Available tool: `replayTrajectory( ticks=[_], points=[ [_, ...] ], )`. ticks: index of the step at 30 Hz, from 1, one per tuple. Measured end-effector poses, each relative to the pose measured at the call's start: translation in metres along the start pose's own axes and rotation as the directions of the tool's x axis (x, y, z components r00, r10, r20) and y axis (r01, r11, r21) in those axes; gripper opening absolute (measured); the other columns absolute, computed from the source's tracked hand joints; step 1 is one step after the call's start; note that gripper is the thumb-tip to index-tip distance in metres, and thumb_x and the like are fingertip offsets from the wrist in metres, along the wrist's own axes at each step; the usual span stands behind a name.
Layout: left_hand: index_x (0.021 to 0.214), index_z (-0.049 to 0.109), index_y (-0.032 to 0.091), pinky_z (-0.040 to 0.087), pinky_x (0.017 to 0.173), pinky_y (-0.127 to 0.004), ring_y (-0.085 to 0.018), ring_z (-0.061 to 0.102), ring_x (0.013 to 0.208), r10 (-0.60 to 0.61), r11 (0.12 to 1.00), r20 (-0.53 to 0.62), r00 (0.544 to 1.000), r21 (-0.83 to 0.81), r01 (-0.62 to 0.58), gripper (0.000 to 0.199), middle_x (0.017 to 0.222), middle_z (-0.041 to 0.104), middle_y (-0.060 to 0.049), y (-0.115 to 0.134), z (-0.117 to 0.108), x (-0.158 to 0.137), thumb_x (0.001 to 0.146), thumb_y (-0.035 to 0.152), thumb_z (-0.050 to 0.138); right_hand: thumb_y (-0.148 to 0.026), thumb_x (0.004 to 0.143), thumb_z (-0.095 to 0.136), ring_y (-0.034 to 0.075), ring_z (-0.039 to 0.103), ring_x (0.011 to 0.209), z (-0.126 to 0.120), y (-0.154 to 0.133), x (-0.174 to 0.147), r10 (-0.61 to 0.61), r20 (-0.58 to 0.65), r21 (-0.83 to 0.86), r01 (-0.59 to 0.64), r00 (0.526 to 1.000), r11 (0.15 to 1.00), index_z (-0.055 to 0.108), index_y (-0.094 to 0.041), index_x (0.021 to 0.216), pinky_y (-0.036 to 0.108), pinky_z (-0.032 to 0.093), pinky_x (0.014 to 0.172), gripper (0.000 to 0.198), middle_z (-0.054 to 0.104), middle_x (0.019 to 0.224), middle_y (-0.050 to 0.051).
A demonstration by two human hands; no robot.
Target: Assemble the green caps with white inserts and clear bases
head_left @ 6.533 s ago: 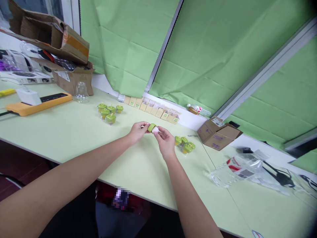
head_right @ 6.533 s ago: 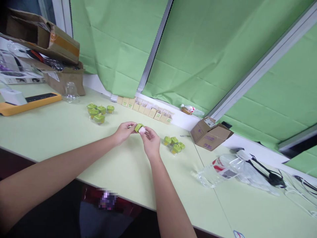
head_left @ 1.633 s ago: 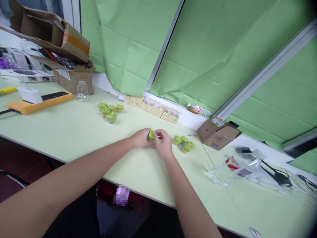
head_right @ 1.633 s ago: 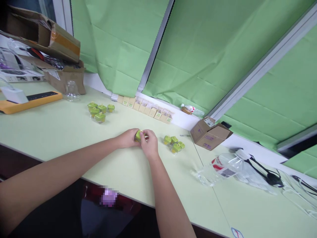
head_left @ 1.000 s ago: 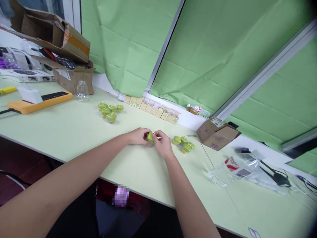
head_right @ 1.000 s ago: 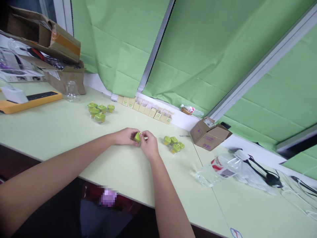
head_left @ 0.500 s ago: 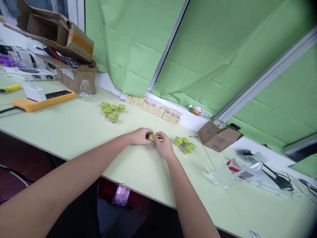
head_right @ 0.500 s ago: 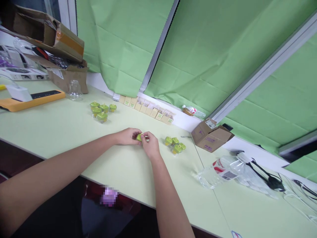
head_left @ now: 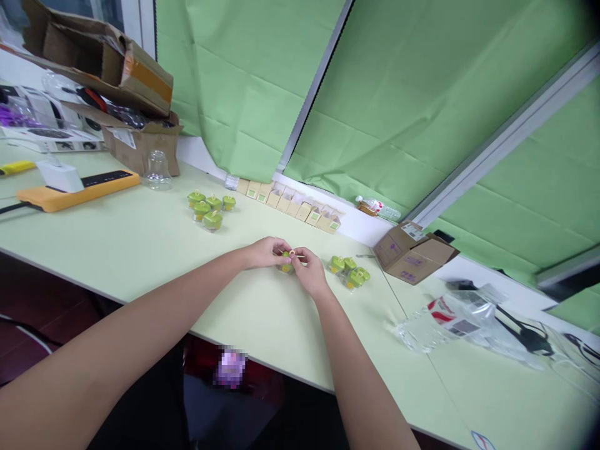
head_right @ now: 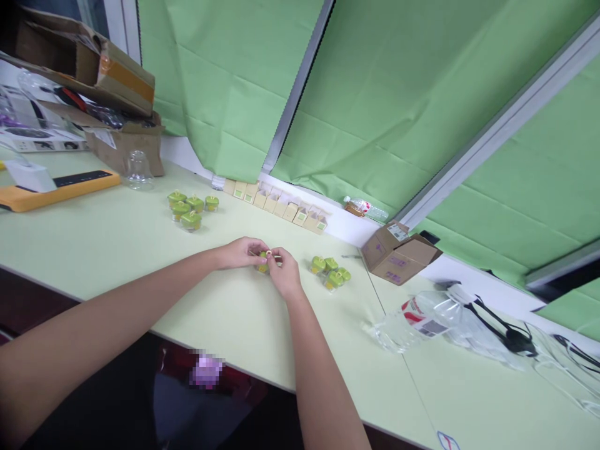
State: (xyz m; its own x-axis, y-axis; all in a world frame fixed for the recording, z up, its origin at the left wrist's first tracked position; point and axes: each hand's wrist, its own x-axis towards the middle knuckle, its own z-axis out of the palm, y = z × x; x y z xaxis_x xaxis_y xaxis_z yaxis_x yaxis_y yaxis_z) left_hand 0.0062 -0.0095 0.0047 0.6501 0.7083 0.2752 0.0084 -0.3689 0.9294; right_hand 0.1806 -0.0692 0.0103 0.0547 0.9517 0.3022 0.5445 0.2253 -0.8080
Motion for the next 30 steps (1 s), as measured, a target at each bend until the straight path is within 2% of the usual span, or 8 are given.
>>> replayTrajectory(
  ticks=[4, 8, 16, 20, 23, 25, 27, 30],
  points=[
    [0.099, 0.068, 0.015, 0.050, 0.072, -0.031, -0.018, 0.064, 0.080, -0.054, 0.999, -0.019, 0.998, 0.002, 0.054, 0.047, 0.090, 0.071, -0.007, 0.003, 0.002, -0.001, 0.066, 0.047, 0.080, -0.043, 0.078, 0.061, 0.019, 0.062, 0.081, 0.000, 0.003, 0.003, 0.021, 0.007, 0.103, -0.022, 1.000, 0.994, 0.065, -0.023, 0.083, 0.028, 0.047, 0.069, 0.021, 0.069, 0.086, 0.001],
    [0.091, 0.069, 0.015, 0.050, 0.068, -0.031, -0.016, 0.063, 0.070, -0.070, 0.997, -0.085, 0.994, -0.041, 0.066, 0.047, 0.091, 0.070, -0.007, 0.003, 0.002, 0.001, 0.072, 0.058, 0.072, -0.042, 0.073, 0.064, 0.016, 0.059, 0.073, -0.001, 0.004, 0.005, 0.097, 0.030, 0.254, -0.101, 0.995, 0.962, 0.064, -0.022, 0.078, 0.027, 0.045, 0.067, 0.020, 0.067, 0.079, 0.000],
    [0.089, 0.067, 0.013, 0.047, 0.061, -0.030, -0.014, 0.060, 0.064, -0.142, 0.986, -0.174, 0.974, -0.110, 0.124, 0.061, 0.091, 0.070, -0.008, -0.004, -0.002, 0.010, 0.076, 0.072, 0.058, -0.041, 0.066, 0.066, 0.019, 0.061, 0.083, -0.009, -0.008, 0.002, 0.268, 0.068, 0.448, -0.269, 0.961, 0.853, 0.065, -0.021, 0.078, 0.029, 0.048, 0.067, 0.023, 0.071, 0.101, 0.005],
    [0.088, 0.067, 0.014, 0.046, 0.060, -0.028, -0.013, 0.059, 0.065, -0.148, 0.988, -0.186, 0.971, -0.076, 0.135, 0.057, 0.091, 0.069, -0.008, -0.004, -0.002, 0.009, 0.077, 0.069, 0.060, -0.040, 0.067, 0.064, 0.019, 0.061, 0.079, -0.011, -0.005, 0.004, 0.288, 0.031, 0.413, -0.275, 0.957, 0.868, 0.066, -0.021, 0.078, 0.029, 0.047, 0.065, 0.022, 0.072, 0.100, 0.006],
    [0.088, 0.066, 0.015, 0.046, 0.060, -0.028, -0.013, 0.058, 0.065, -0.156, 0.987, -0.177, 0.972, -0.057, 0.148, 0.052, 0.091, 0.068, -0.007, -0.003, -0.002, 0.008, 0.078, 0.066, 0.060, -0.039, 0.072, 0.057, 0.019, 0.061, 0.077, -0.015, -0.001, 0.006, 0.261, -0.085, 0.220, -0.238, 0.962, 0.946, 0.065, -0.020, 0.080, 0.030, 0.046, 0.067, 0.023, 0.071, 0.091, 0.006],
    [0.086, 0.066, 0.015, 0.047, 0.061, -0.027, -0.013, 0.058, 0.066, -0.156, 0.988, -0.171, 0.973, -0.047, 0.150, 0.050, 0.090, 0.068, -0.007, -0.003, -0.002, 0.007, 0.080, 0.064, 0.059, -0.037, 0.076, 0.051, 0.019, 0.059, 0.077, -0.021, 0.000, 0.006, 0.163, -0.192, -0.082, -0.182, 0.968, 0.980, 0.065, -0.019, 0.082, 0.030, 0.044, 0.069, 0.024, 0.069, 0.084, 0.006],
    [0.086, 0.065, 0.015, 0.047, 0.061, -0.027, -0.012, 0.058, 0.066, -0.153, 0.988, -0.167, 0.974, -0.039, 0.148, 0.048, 0.090, 0.067, -0.006, -0.002, -0.002, 0.007, 0.081, 0.062, 0.058, -0.033, 0.080, 0.046, 0.020, 0.057, 0.078, -0.031, -0.001, 0.005, 0.046, -0.250, -0.404, -0.147, 0.967, 0.903, 0.063, -0.019, 0.082, 0.030, 0.041, 0.069, 0.023, 0.067, 0.083, 0.006],
    [0.086, 0.065, 0.015, 0.047, 0.061, -0.027, -0.013, 0.058, 0.067, -0.155, 0.988, -0.163, 0.974, -0.030, 0.152, 0.046, 0.090, 0.066, -0.007, -0.003, -0.002, 0.007, 0.082, 0.060, 0.058, -0.030, 0.081, 0.045, 0.020, 0.057, 0.077, -0.047, -0.003, 0.003, 0.084, -0.265, -0.619, -0.237, 0.961, 0.749, 0.061, -0.019, 0.078, 0.030, 0.037, 0.065, 0.020, 0.066, 0.083, 0.008]
  ],
)
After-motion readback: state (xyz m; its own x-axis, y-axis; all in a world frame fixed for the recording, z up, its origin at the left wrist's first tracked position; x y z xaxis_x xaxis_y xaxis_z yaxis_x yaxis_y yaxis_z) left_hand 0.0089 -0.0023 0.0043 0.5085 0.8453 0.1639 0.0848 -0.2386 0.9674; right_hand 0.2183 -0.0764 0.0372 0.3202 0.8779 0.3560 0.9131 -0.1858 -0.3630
